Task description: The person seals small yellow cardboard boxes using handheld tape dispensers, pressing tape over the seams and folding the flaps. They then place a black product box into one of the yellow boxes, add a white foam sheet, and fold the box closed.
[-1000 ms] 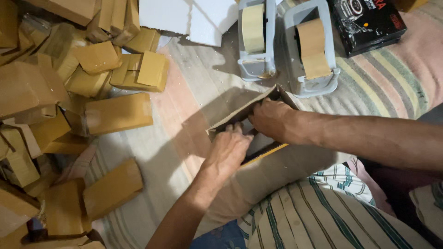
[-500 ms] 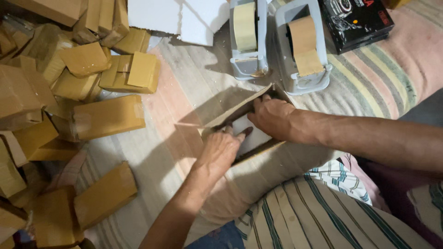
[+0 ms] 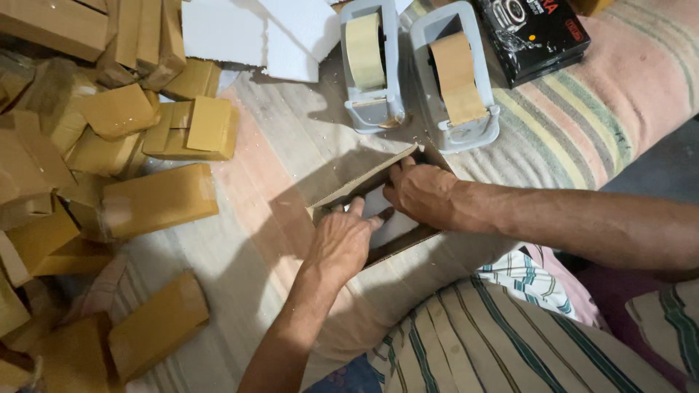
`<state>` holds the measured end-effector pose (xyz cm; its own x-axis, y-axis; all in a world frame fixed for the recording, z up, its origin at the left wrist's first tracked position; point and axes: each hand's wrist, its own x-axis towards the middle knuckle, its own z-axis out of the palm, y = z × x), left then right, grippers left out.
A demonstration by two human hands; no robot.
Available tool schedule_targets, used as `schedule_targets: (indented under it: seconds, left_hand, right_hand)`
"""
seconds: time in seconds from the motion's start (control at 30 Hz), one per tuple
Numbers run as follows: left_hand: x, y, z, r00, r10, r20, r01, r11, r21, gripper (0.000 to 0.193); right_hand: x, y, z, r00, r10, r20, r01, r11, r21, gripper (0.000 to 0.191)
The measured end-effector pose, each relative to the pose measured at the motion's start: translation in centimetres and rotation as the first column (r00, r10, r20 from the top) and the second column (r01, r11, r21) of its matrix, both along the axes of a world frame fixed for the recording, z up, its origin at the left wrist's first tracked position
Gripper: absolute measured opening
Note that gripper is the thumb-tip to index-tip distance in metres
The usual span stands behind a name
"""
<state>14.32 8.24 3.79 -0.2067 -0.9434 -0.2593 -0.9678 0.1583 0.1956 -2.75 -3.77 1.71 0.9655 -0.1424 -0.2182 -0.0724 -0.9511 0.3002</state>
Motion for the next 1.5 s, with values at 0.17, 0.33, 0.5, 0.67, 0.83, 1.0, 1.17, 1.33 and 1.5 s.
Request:
schedule_targets:
  seconds: [0.17, 0.33, 0.5, 0.67, 0.83, 1.0, 1.17, 1.33, 1.5]
  left_hand:
    - [-0.4, -0.3, 0.6, 0.999, 0.033, 0.022, -0.034, 0.998, 0.043, 0.04]
    - [-0.7, 1.0, 0.6, 1.0, 0.015, -0.018, -0.015, 1.0, -0.017, 0.035]
    - [-1.0, 1.6, -1.2, 0.989, 0.037, -0.142, -0.037, 0.999, 0.003, 0.044]
    - [-0.6, 1.4, -3.0, 0.979, 0.099, -0.18, -0.087, 0.993, 0.076, 0.044]
    - [0.0, 1.2, -2.9, 0.959, 0.158, -0.235, -0.133, 0.984, 0.122, 0.031]
    - [0.1, 0.9, -2.1, 0.959, 0.144, -0.245, -0.115, 0.985, 0.128, 0.038]
    - [-0.3, 1.2, -1.7, 0.959, 0.15, -0.242, -0.133, 0.987, 0.085, 0.04]
    - [-0.6, 1.3, -1.7, 0.95, 0.259, -0.176, -0.213, 0.947, 0.24, 0.055]
    - [-0.8, 1.3, -1.9, 0.939, 0.265, -0.217, -0.218, 0.951, 0.219, 0.072]
  right_hand:
    - [0.4, -0.1, -0.1, 0.999, -0.043, 0.024, 0.041, 0.996, 0.082, 0.035]
    - [0.3, -0.1, 0.3, 0.995, 0.099, -0.031, -0.101, 0.993, -0.064, 0.03]
    - [0.1, 0.9, 0.0, 0.992, 0.1, 0.071, -0.101, 0.995, 0.02, 0.025]
    - [1.0, 0.7, -1.3, 0.999, 0.037, 0.032, -0.04, 0.994, 0.102, 0.029]
    - [1.9, 0.6, -2.7, 0.999, -0.022, -0.041, 0.027, 0.992, 0.126, 0.025]
    - [2.1, 0.8, -2.1, 1.0, -0.003, -0.006, 0.003, 0.991, 0.135, 0.021]
    - [0.7, 0.2, 1.8, 0.986, 0.168, -0.006, -0.166, 0.978, 0.126, 0.027]
    - [-4.1, -2.5, 4.8, 0.715, -0.395, 0.577, -0.165, 0.707, 0.688, 0.047]
    - [-10.5, -9.2, 3.5, 0.089, -0.65, 0.755, 0.45, 0.702, 0.552, 0.031]
